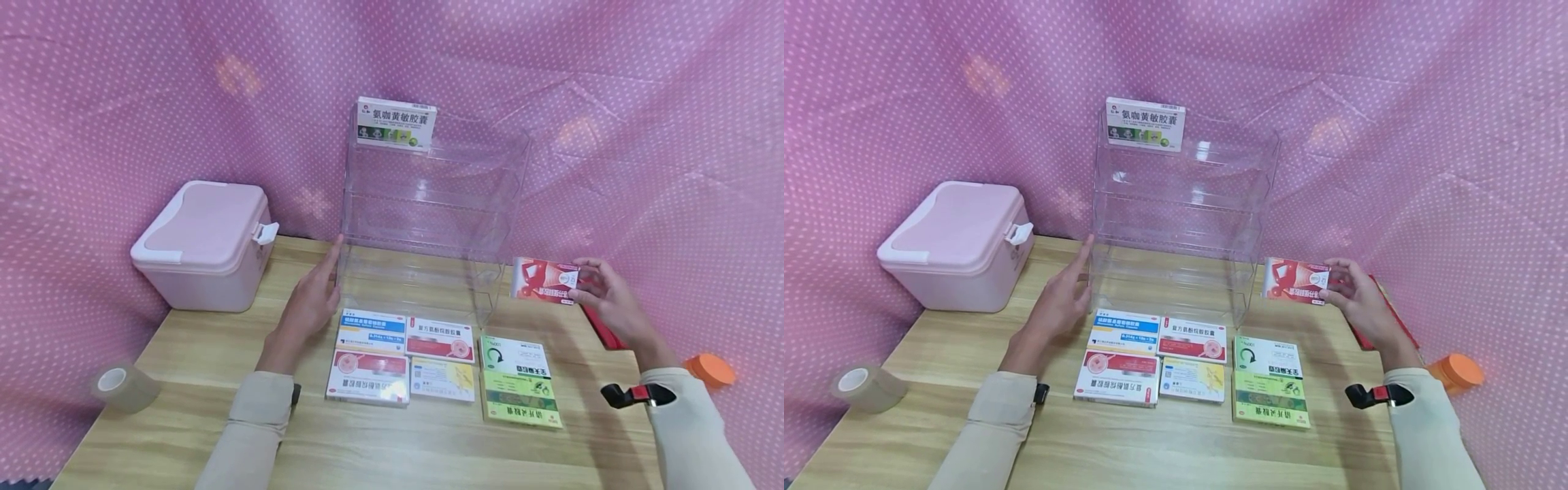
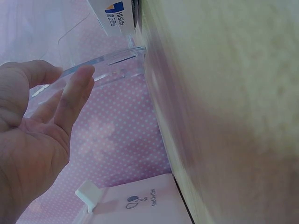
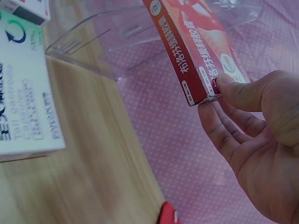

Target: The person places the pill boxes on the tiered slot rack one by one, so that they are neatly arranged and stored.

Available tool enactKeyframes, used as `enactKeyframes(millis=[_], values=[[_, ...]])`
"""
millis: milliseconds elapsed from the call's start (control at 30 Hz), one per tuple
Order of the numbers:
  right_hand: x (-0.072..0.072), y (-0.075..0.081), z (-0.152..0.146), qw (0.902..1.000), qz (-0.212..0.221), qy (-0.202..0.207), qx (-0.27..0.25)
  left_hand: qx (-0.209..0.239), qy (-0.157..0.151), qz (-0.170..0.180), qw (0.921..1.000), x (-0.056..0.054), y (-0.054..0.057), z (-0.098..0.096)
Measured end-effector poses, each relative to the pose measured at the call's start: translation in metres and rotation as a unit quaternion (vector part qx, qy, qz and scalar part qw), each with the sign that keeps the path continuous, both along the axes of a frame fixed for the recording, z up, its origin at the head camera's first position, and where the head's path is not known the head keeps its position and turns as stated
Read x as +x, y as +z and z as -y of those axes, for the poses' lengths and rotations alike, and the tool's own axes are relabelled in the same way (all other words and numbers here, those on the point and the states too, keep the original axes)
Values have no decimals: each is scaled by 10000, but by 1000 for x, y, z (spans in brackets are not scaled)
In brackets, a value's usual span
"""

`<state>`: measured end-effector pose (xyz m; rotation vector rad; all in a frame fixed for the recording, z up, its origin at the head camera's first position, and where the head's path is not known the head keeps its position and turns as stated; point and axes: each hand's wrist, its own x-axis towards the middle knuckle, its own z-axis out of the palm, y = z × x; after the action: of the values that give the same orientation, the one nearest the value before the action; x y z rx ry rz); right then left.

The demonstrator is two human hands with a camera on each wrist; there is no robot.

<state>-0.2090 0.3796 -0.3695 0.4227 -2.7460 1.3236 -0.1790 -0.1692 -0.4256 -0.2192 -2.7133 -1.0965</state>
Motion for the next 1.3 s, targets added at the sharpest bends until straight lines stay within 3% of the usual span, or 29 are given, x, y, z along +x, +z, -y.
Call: enactKeyframes(millis=[400,633,867,1200,1300], values=[[-5,22,11,9999,-67,81,-115,-13,-25,-38,10000,0,-3,1],[-12,48,21,9999,-156,-45,-52,-42,15,2,10000,0,-1,0],[-25,70,37,9990,-339,-282,-38,-21,-23,-7,10000,0,-1,0],[-54,99,69,9908,-928,-265,-951,-29,-9,-19,10000,0,-3,0],[-62,110,81,9888,-1136,-385,-886,-14,-6,-32,10000,0,-2,0]])
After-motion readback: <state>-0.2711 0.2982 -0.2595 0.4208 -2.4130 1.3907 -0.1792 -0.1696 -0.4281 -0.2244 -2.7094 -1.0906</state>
